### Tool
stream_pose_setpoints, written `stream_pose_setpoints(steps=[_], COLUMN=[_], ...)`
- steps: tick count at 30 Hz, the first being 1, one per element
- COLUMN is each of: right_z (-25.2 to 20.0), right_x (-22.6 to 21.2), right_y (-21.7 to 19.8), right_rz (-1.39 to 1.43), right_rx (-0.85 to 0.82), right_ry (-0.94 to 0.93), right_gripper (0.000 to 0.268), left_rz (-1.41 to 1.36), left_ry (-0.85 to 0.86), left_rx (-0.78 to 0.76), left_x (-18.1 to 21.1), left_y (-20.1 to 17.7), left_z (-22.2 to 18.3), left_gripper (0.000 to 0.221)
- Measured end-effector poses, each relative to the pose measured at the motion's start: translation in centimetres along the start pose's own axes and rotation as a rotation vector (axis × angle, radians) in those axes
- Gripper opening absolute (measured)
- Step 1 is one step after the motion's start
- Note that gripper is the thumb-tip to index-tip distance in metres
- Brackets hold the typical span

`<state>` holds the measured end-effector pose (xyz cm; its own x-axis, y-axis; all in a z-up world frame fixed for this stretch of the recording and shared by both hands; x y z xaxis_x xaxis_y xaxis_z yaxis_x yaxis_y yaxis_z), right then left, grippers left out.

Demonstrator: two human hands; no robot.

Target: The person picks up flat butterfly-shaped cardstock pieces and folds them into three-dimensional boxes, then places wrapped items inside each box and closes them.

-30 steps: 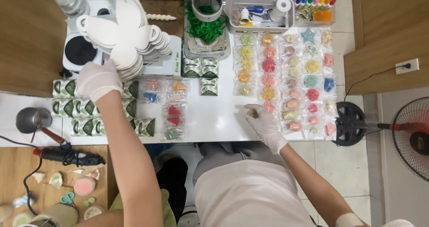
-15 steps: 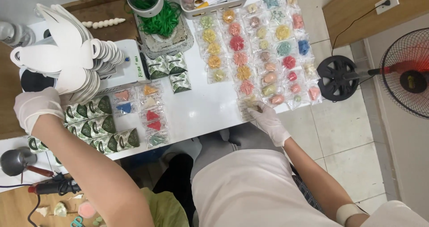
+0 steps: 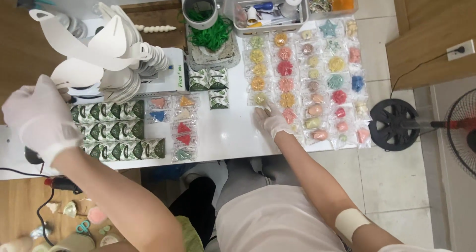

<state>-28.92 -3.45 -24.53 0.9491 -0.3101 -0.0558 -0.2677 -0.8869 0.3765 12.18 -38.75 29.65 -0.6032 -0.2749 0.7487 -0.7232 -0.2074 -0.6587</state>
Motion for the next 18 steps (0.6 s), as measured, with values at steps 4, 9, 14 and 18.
stream_pose_setpoints(steps=[4, 9, 14, 18], right_z=[3.6, -0.9, -0.1, 5.1], right_x=[-0.4, 0.3, -0.9, -3.7], right_y=[2.4, 3.0, 2.6, 1.6], right_rz=[-0.171, -0.157, -0.227, -0.429], right_rx=[0.000, 0.406, 0.474, 0.048], right_ry=[-0.080, -0.075, -0.076, -0.239], right_gripper=[0.021, 0.047, 0.044, 0.015], left_rz=[-0.192, -0.035, -0.068, -0.199], left_ry=[0.002, -0.278, -0.417, -0.482], left_rx=[-0.012, -0.439, -0.682, -0.745], left_x=[0.6, -13.4, -24.9, -30.4], left_y=[-3.3, 4.2, 12.0, 17.4], left_z=[-13.8, -24.2, -32.1, -33.9], left_gripper=[0.026, 0.029, 0.030, 0.035])
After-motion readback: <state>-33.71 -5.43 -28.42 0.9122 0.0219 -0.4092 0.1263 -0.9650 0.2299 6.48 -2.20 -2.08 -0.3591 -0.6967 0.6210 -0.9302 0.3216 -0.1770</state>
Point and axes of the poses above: each hand's wrist, its own z-axis towards the middle knuckle, its own y-axis out of the palm, x = y × z, the point moved 10 cm from there along z, towards the middle knuckle, and after that the axes turned 5 degrees about -y, right-handed, at the moved point
